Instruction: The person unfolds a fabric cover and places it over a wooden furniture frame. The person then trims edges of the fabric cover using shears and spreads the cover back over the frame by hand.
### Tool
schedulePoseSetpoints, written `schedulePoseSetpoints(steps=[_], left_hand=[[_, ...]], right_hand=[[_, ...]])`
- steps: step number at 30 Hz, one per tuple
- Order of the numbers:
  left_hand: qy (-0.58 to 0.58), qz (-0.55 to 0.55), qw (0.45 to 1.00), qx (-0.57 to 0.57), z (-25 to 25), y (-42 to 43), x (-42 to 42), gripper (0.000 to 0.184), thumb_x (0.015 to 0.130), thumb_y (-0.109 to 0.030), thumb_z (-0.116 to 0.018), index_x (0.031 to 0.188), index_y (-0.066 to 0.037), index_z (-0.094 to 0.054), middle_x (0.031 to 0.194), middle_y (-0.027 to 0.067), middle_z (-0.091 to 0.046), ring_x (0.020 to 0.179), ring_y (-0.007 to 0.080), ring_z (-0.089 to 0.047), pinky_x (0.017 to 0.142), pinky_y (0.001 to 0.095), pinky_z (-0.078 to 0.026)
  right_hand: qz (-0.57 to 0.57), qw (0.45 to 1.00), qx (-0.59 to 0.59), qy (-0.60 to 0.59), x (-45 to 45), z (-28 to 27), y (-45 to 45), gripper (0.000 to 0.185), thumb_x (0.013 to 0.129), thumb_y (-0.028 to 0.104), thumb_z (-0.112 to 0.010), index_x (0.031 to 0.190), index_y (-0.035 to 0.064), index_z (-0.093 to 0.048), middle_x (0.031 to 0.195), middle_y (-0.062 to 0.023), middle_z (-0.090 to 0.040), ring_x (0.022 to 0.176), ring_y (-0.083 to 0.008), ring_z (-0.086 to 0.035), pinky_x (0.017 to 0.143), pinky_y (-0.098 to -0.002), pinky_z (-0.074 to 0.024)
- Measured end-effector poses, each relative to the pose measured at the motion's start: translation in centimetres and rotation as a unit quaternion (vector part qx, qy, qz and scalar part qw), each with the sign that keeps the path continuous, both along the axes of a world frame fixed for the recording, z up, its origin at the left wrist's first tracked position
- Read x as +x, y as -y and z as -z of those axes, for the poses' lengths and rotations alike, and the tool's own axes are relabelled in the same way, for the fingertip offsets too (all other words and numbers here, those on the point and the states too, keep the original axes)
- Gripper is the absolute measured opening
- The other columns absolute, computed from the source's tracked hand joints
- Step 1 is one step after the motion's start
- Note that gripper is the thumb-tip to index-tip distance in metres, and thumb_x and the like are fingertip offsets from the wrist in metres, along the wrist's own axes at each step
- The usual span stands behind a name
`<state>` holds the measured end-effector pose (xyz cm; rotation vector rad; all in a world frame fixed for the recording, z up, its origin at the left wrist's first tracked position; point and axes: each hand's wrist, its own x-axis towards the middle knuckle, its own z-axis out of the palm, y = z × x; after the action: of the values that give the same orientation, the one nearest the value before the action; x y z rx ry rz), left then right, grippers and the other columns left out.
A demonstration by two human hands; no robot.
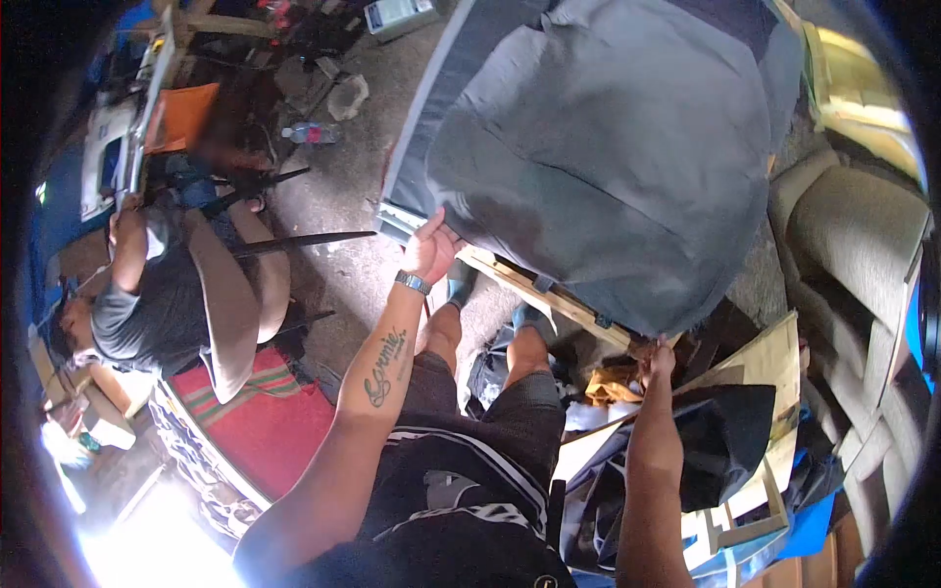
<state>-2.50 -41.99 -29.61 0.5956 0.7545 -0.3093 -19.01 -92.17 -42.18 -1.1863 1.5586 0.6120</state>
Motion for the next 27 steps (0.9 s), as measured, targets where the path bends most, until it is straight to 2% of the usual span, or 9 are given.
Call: schedulePoseSetpoints(steps=[3,10,14,15,18,20,24,25,27], left_hand=[[-0.146,0.149,0.948,0.242,1.6,-1.7,-0.9,0.042,0.086,-0.035,-0.055,0.106,0.002,-0.054,0.107,0.0167,-0.058,0.100,0.0243,-0.056,0.084,0.0351,-0.044],[-0.121,0.077,0.959,0.246,-3.3,-0.4,-1.1,0.037,0.081,-0.036,-0.063,0.097,-0.003,-0.063,0.082,0.0079,-0.064,0.066,0.0136,-0.060,0.051,0.0279,-0.048],[-0.095,0.241,0.931,0.257,-3.0,-1.3,-0.6,0.038,0.081,-0.043,-0.062,0.078,-0.005,-0.060,0.065,0.0015,-0.059,0.049,0.0090,-0.052,0.043,0.0212,-0.040],[-0.117,0.247,0.907,0.321,-4.0,-0.7,0.0,0.042,0.082,-0.047,-0.059,0.075,-0.006,-0.060,0.059,0.0017,-0.058,0.043,0.0074,-0.049,0.038,0.0192,-0.037],[0.005,0.304,0.850,0.430,0.6,-2.6,-0.5,0.036,0.082,-0.047,-0.058,0.083,-0.011,-0.063,0.061,-0.0018,-0.057,0.044,0.0069,-0.048,0.037,0.0224,-0.037],[-0.056,0.395,0.842,0.363,-6.1,-4.9,1.7,0.034,0.082,-0.046,-0.059,0.089,-0.013,-0.064,0.063,-0.0035,-0.054,0.046,0.0072,-0.046,0.037,0.0243,-0.036],[0.016,0.335,0.867,0.369,-1.6,-12.9,2.3,0.035,0.082,-0.043,-0.059,0.098,-0.012,-0.064,0.070,-0.0025,-0.056,0.050,0.0074,-0.048,0.044,0.0247,-0.038],[0.040,0.338,0.846,0.409,-4.5,-15.1,2.9,0.040,0.082,-0.044,-0.058,0.102,-0.010,-0.064,0.078,0.0034,-0.062,0.069,0.0136,-0.056,0.061,0.0298,-0.046],[0.034,0.334,0.836,0.435,-7.8,-20.1,3.7,0.036,0.082,-0.044,-0.058,0.096,-0.012,-0.065,0.071,-0.0004,-0.061,0.058,0.0097,-0.054,0.053,0.0272,-0.044]], right_hand=[[-0.123,0.985,-0.115,0.046,-4.1,3.3,-0.1,0.037,0.084,0.033,-0.056,0.109,0.0051,-0.054,0.113,-0.0132,-0.053,0.094,-0.0255,-0.052,0.077,-0.0399,-0.0441],[-0.231,0.966,0.044,0.110,0.2,-7.3,-8.3,0.035,0.086,0.036,-0.056,0.105,0.0076,-0.054,0.090,-0.0064,-0.056,0.080,-0.0185,-0.055,0.063,-0.0366,-0.0451],[-0.411,0.854,-0.064,0.313,1.9,-5.9,-13.4,0.028,0.086,0.031,-0.059,0.103,0.0095,-0.053,0.083,-0.0044,-0.056,0.070,-0.0153,-0.055,0.054,-0.0336,-0.0448],[-0.353,0.892,0.010,0.283,4.0,-9.3,-15.9,0.028,0.086,0.032,-0.058,0.102,0.0091,-0.052,0.084,-0.0040,-0.056,0.070,-0.0144,-0.054,0.055,-0.0319,-0.0444],[-0.278,0.917,0.133,0.254,8.9,-17.0,-24.2,0.028,0.087,0.033,-0.058,0.101,0.0089,-0.052,0.085,-0.0032,-0.056,0.070,-0.0144,-0.054,0.060,-0.0290,-0.0437],[-0.313,0.885,0.142,0.314,10.1,-17.0,-26.9,0.026,0.087,0.031,-0.057,0.097,0.0068,-0.053,0.080,-0.0018,-0.056,0.067,-0.0120,-0.052,0.053,-0.0252,-0.0416],[-0.408,0.857,0.087,0.304,11.3,-17.7,-28.5,0.021,0.087,0.028,-0.056,0.094,0.0071,-0.054,0.075,-0.0018,-0.054,0.063,-0.0100,-0.050,0.051,-0.0248,-0.0404],[-0.403,0.877,0.082,0.248,11.1,-18.0,-28.1,0.024,0.087,0.027,-0.056,0.096,0.0054,-0.054,0.079,-0.0037,-0.055,0.069,-0.0121,-0.052,0.056,-0.0270,-0.0438],[-0.335,0.912,0.005,0.237,9.1,-20.0,-28.3,0.030,0.087,0.033,-0.054,0.099,0.0054,-0.054,0.082,-0.0071,-0.056,0.067,-0.0162,-0.054,0.055,-0.0272,-0.0469]])
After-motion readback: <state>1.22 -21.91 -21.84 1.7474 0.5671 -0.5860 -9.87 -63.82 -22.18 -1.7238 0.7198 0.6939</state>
